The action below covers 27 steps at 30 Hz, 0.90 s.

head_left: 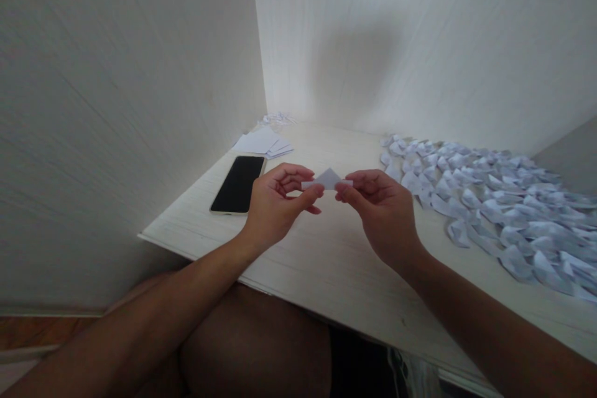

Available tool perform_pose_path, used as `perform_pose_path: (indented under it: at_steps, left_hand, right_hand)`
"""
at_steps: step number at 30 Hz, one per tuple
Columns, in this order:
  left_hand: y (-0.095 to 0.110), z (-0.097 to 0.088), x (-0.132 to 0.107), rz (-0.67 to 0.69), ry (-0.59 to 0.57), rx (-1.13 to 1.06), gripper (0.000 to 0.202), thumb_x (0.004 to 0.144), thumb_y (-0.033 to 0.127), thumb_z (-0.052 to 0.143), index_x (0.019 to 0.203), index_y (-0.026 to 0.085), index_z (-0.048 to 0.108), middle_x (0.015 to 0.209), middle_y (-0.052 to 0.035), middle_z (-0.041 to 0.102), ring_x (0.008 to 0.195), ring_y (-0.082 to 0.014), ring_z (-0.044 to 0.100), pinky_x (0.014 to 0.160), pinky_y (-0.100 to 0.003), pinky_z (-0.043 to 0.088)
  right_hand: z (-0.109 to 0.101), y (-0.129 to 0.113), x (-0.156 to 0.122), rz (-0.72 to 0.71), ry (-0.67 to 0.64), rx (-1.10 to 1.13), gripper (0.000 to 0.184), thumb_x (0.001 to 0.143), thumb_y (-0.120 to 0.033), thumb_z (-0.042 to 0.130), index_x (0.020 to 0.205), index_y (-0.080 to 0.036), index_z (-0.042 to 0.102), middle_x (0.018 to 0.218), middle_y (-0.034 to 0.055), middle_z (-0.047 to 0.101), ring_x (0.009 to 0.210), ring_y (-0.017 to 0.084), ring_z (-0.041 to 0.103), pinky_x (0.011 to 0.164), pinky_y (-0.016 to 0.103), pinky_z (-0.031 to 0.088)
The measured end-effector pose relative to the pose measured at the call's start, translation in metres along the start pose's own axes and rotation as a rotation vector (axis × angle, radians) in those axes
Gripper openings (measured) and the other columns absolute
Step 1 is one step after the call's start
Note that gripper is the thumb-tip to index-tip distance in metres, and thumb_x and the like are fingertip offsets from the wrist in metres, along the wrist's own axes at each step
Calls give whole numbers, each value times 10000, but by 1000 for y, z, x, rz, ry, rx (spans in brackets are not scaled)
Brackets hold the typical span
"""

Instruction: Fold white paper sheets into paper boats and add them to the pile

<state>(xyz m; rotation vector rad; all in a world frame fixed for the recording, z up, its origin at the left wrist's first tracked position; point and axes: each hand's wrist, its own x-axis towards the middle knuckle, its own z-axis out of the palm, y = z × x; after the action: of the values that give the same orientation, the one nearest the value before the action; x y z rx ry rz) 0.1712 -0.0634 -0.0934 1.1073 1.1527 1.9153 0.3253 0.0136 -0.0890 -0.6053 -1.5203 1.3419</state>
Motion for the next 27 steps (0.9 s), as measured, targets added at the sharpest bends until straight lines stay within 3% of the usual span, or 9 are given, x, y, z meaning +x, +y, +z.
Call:
perform_pose_path:
  at_steps: [5, 10, 15, 18, 23, 27]
  left_hand:
    - [-2, 2, 0, -34, -25, 22, 358, 674, 297, 922, 869, 133, 671, 715, -30, 752, 640, -181, 755, 531, -271, 659]
    - [-4, -1, 2, -63, -34, 14, 375, 665, 306, 937, 898, 132, 699, 700, -25, 757, 649, -178, 762, 589, -282, 670]
    - [-6, -3, 2, -61, -77, 93, 329, 717, 371, 909, 850, 141, 715, 625, -16, 738, 567, -163, 734, 582, -282, 662]
    - [-4, -4, 1, -58, -72, 111, 312, 734, 381, 902, 827, 144, 722, 628, -28, 747, 562, -164, 736, 575, -273, 657]
    - [0, -9, 3, -113, -127, -6, 304, 751, 389, 900, 842, 145, 745, 708, -45, 782, 532, -159, 730, 541, -271, 653]
    - [5, -12, 3, -165, -204, -136, 304, 756, 397, 903, 882, 156, 766, 808, -67, 811, 657, -183, 777, 600, -291, 676]
  right_hand:
    - [0, 1, -1, 30, -40, -76, 300, 693, -330, 932, 847, -188, 717, 698, 26, 770, 637, 153, 726, 586, 258, 554]
    - [-3, -2, 2, 34, -81, -53, 297, 685, -348, 930, 854, -188, 744, 707, 35, 786, 656, 178, 750, 640, 298, 579]
    - [-9, 3, 7, -62, -108, -124, 192, 756, -325, 874, 840, -199, 757, 710, 18, 777, 654, 162, 725, 659, 311, 560]
    - [-11, 4, 8, -72, -147, -143, 192, 788, -346, 849, 789, -197, 728, 658, 0, 738, 586, 135, 672, 558, 272, 495]
    - [-15, -3, 11, -2, -252, -24, 234, 803, -405, 840, 788, -190, 750, 717, 14, 752, 531, 100, 623, 500, 243, 451]
    - [-19, -8, 16, 103, -284, 155, 244, 716, -402, 911, 781, -209, 777, 745, 11, 766, 561, 94, 612, 522, 234, 460]
